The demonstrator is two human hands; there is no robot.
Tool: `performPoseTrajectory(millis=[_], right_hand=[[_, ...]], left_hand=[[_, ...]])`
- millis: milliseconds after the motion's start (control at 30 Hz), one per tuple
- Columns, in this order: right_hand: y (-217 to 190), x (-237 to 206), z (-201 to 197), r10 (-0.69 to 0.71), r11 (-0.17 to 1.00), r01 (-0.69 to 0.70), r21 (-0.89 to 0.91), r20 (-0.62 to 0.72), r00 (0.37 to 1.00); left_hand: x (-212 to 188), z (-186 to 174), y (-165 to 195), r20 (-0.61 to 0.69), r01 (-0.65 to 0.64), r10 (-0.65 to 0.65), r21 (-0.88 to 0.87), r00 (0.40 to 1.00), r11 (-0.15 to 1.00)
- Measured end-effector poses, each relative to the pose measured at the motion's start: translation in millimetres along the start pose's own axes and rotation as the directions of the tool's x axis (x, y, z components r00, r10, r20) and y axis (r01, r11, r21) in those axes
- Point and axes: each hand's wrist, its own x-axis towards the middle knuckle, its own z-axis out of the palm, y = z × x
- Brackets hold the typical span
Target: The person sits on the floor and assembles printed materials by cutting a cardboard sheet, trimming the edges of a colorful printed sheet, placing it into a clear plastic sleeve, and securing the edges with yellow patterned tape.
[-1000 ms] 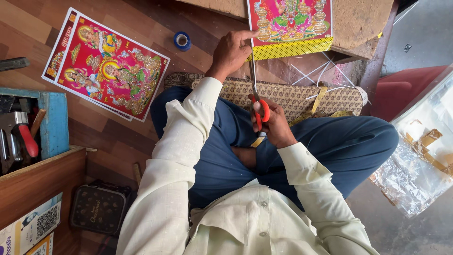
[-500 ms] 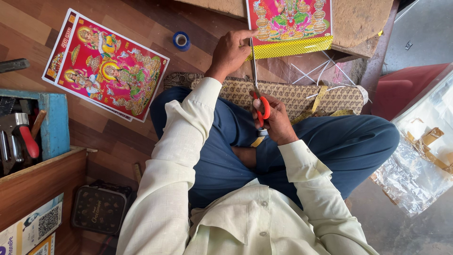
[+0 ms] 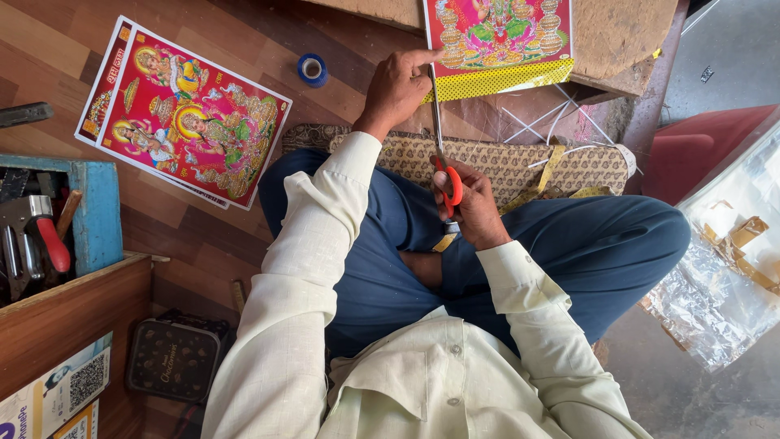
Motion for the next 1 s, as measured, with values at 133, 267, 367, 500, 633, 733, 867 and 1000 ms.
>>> performPoseTrajectory(millis=[133, 267, 367, 500, 633, 733, 867, 1000], right_hand=[[3.3, 3.0, -2.6, 0.028, 0.998, -0.028, 0.058, -0.008, 1.0], [6.7, 4.4, -5.0, 0.008, 0.999, -0.007, 0.034, -0.015, 1.0], [7.6, 4.2, -4.8, -0.009, 1.0, 0.009, 0.027, -0.027, 1.0], [5.0, 3.8, -0.3, -0.027, 1.0, 0.028, 0.013, -0.046, 0.999], [-2.4, 1.1, -0.7, 0.045, 0.996, -0.05, -0.079, -0.065, 0.997], [-5.5, -9.3, -7.3, 0.025, 0.957, -0.031, -0.288, -0.025, 0.999], [-3.3, -40.0, -23.0, -0.276, 0.441, 0.117, -0.89, -0.01, 0.961], [1.5, -56.5, -37.4, -0.314, 0.11, 0.18, -0.977, 0.138, 0.939]], left_hand=[[-0.1, 0.1, 0.2, 0.011, 0.004, -0.004, -0.03, 1.0, 1.0], [1.2, 1.0, 0.9, 0.039, 0.044, -0.042, -0.045, 0.998, 0.998], [2.3, 1.3, -0.4, 0.06, 0.082, -0.079, -0.045, 0.995, 0.996], [2.6, -0.6, 2.0, 0.019, -0.013, 0.014, -0.068, 1.0, 0.998], [2.6, -7.7, 15.2, 0.086, 0.11, -0.111, 0.018, 0.99, 0.994], [2.9, -16.7, 27.5, 0.106, 0.126, -0.135, 0.088, 0.985, 0.988], [2.5, -25.2, 38.9, 0.125, 0.209, -0.228, 0.151, 0.966, 0.966], [1.9, -23.7, 43.0, 0.068, 0.069, -0.083, 0.186, 0.994, 0.98]])
